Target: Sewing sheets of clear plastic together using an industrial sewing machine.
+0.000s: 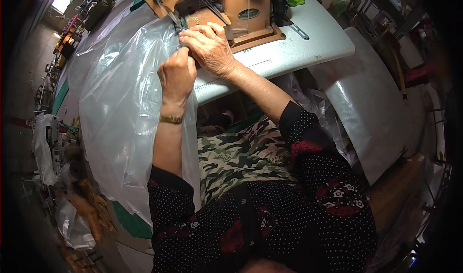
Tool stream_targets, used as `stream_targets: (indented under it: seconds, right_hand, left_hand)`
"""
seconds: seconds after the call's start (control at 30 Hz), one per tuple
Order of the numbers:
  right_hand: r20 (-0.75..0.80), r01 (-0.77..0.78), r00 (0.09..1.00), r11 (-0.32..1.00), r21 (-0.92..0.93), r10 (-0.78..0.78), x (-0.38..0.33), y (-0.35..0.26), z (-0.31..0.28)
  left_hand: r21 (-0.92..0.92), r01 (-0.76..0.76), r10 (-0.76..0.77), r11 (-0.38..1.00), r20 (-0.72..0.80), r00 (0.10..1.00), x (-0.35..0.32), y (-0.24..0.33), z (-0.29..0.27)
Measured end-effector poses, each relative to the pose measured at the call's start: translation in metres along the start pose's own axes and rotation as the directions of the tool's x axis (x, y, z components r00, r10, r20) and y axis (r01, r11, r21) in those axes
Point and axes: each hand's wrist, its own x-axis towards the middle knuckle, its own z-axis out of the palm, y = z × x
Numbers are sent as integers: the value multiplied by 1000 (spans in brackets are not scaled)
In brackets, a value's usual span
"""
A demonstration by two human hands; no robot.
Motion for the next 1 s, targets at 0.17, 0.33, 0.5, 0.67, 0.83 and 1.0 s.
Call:
stream_targets:
  seconds: [0.17,0.33,0.5,0.67,0.83,1.0]
  right_hand:
    - [9,-32,999,995,91,31,-2,-1,0]
    - [18,11,1000,995,98,-13,-5,2,-4]
    - [24,6,1000,998,70,-7,-3,1,-3]
    - [-7,-15,1000,1000,19,15,2,-3,-2]
    - [6,-2,1000,1000,9,2,6,-6,-4]
    - [42,-23,999,1000,3,22,6,-7,-4]
  left_hand:
    - [33,148,-147,988,-29,989,-17,20,-2]
    - [25,240,-241,971,78,967,-66,41,-9]
    - [33,140,-143,990,74,987,-64,29,-7]
    - [18,126,-126,992,21,992,-44,20,-7]
    - [58,88,-88,994,-5,996,-19,11,-3]
    - [42,99,-99,994,-3,995,-13,10,-2]
